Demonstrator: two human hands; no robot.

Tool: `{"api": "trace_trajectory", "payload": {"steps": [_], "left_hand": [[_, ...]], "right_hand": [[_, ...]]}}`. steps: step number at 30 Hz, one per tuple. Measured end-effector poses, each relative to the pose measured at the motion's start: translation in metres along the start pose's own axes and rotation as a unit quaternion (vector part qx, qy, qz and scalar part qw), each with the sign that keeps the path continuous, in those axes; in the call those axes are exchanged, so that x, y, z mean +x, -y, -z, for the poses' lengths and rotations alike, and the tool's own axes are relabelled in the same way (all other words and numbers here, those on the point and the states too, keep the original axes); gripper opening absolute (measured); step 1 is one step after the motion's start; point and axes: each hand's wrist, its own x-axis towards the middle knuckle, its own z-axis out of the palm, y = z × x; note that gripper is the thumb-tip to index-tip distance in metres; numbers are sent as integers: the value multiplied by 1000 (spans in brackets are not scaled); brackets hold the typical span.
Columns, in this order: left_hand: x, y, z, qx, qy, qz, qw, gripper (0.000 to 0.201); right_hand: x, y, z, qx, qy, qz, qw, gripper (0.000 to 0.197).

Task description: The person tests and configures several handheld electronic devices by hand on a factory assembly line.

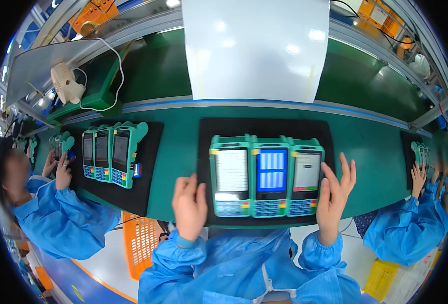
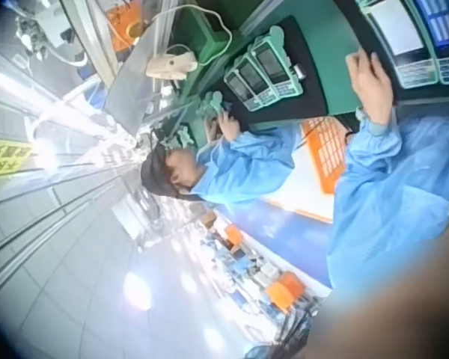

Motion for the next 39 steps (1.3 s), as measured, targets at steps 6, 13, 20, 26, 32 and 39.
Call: {"api": "trace_trajectory", "payload": {"steps": [6, 13, 20, 26, 32, 39], "left_hand": [[-10, -42, -43, -88, 81, -60, 991, 35], [-13, -50, -53, -12, 72, -116, 991, 38], [-15, -52, -50, -85, 110, -161, 977, 58], [-15, -53, -49, -88, 168, -240, 952, 81], [-17, -52, -53, -54, 163, -250, 953, 78], [-17, -53, -52, -64, 152, -255, 953, 74]], "right_hand": [[25, 42, -24, -11, 59, 127, 990, 29], [40, 39, -39, -65, 57, 93, 992, 27], [30, 20, -24, -87, 59, 34, 994, 32], [-3, 17, -6, -76, 103, 32, 991, 35], [-31, 15, 6, -65, 133, 9, 989, 37], [-24, 23, -4, -57, 136, 44, 988, 38]]}}
